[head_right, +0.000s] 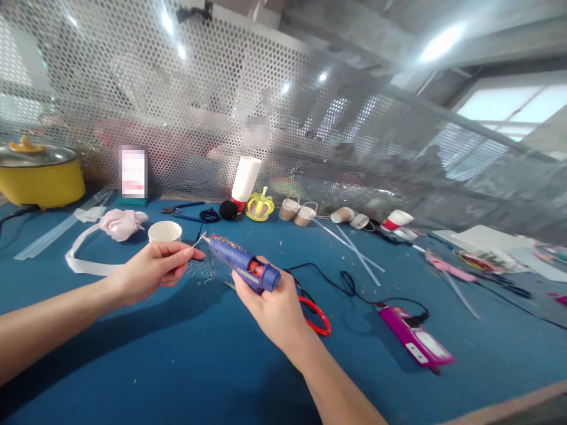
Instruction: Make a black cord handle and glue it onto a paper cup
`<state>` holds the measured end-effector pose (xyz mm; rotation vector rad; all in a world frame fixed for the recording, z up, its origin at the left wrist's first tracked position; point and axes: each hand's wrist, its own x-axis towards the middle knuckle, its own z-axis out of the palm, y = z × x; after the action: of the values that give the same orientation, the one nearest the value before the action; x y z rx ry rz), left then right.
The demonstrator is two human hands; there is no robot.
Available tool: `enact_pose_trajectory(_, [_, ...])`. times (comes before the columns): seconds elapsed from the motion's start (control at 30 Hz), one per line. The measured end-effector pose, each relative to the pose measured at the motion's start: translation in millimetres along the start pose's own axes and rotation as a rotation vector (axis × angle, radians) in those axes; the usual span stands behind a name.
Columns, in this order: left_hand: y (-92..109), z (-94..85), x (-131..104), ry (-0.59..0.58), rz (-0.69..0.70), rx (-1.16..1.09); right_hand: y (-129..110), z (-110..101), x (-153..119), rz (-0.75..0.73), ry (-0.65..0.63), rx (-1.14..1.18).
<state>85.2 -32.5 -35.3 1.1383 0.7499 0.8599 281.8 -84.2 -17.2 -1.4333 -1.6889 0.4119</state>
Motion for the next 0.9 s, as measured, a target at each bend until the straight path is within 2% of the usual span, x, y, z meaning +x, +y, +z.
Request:
enact_pose_trajectory(0.5, [-0.5,0.0,0.3,-0.007,0.006,-0.02,4.9,-0.7,-1.3,-0.074,-0.036,-0.105])
enact_pose_trajectory(0.9, [-0.6,1.4,0.8,-0.002,-0.001,-0.028,7.8,-0.8,-1.6,-0.072,-0.036,-0.125])
